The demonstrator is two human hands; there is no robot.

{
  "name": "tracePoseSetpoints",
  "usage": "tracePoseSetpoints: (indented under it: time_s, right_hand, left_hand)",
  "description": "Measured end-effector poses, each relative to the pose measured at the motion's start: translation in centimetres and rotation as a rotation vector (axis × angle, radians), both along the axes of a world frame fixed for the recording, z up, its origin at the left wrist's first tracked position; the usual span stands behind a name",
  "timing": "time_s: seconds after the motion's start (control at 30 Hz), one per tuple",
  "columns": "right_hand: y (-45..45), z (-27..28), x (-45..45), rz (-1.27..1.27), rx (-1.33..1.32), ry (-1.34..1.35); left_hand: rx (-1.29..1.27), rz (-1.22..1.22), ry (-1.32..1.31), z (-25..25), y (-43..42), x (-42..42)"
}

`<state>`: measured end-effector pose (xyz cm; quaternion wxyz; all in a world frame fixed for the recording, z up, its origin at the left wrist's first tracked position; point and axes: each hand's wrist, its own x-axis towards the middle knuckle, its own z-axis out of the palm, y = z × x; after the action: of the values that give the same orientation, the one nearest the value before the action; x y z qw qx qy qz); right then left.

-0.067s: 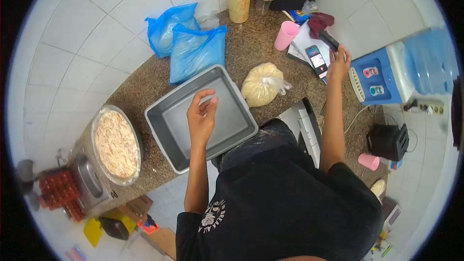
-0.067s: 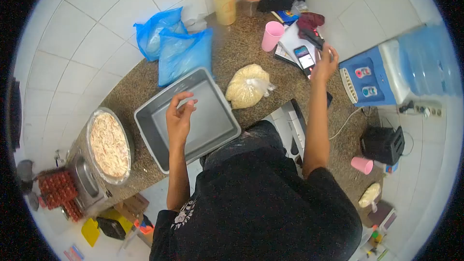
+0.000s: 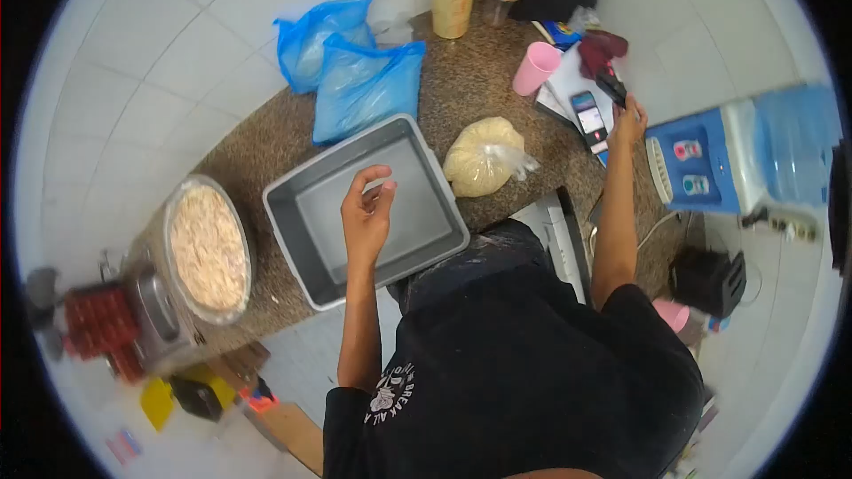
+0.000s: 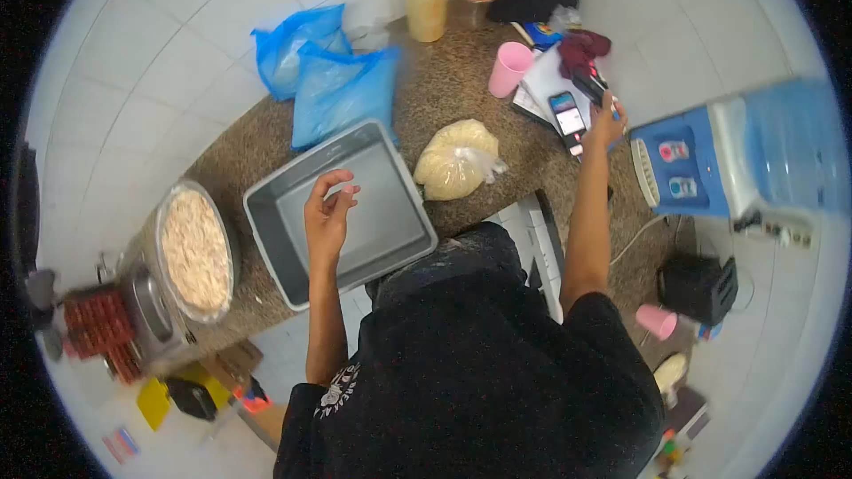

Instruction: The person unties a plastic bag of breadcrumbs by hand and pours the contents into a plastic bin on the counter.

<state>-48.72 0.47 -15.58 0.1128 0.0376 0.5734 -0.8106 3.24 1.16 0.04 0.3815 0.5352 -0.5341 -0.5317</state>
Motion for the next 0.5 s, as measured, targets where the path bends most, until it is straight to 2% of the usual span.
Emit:
tracePoseSetpoints:
  time_s: [0.03, 0.1, 0.13, 0.17, 0.23, 0.3, 0.33, 0.37, 0.4, 0.43, 0.47, 0.5]
  right_hand:
    - [-0.5, 1.8, -13.8, 0.050, 0.059, 0.149]
    - [-3.1, -5.6, -18.0, 0.363, -0.030, -0.003]
    - [-4.4, -6.8, -17.9, 0.383, -0.116, -0.142]
    - [-4.8, -5.8, -18.2, 0.408, -0.088, -0.153]
    - [-4.7, -2.3, -18.7, 0.513, 0.904, 0.499]
    - [-5.0, 2.2, -18.4, 0.537, 0.500, 0.260]
    - [-4.1, 7.8, -15.1, 0.766, 0.359, 0.265]
    - [-2.6, 13.7, -11.6, 0.985, 0.208, 0.263]
    - [-1.4, 16.6, -11.0, 1.081, 0.517, 0.570]
    - [-0.6, 19.4, -10.6, 1.151, 0.825, 0.888]
    - [0.3, 23.5, -9.2, 1.148, 0.937, 1.302]
    - [1.2, 27.8, -7.9, 1.113, 1.031, 1.723]
  left_hand:
    - [0.059, 0.050, 0.149, -3.5, 0.3, -7.9]
    - [0.030, 0.095, 0.057, -3.5, 0.3, -6.0]
    - [0.061, 0.096, -0.003, -3.2, 0.8, -4.7]
    - [0.088, 0.123, -0.008, -2.7, 1.8, -4.0]
    - [0.093, 0.042, -0.072, -0.8, 4.0, -2.1]
    - [0.163, -0.062, -0.277, 1.4, 7.8, 3.2]
    - [0.203, -0.014, -0.375, 3.3, 10.5, 5.8]
    - [0.302, 0.158, -0.566, 5.5, 13.9, 8.1]
    - [0.296, 0.300, -0.792, 8.6, 16.6, 8.4]
    - [0.192, 0.342, -0.807, 11.1, 19.8, 10.3]
    - [0.182, 0.345, -0.938, 16.4, 21.0, 8.7]
    - [0.144, 0.385, -0.931, 20.6, 22.6, 8.2]
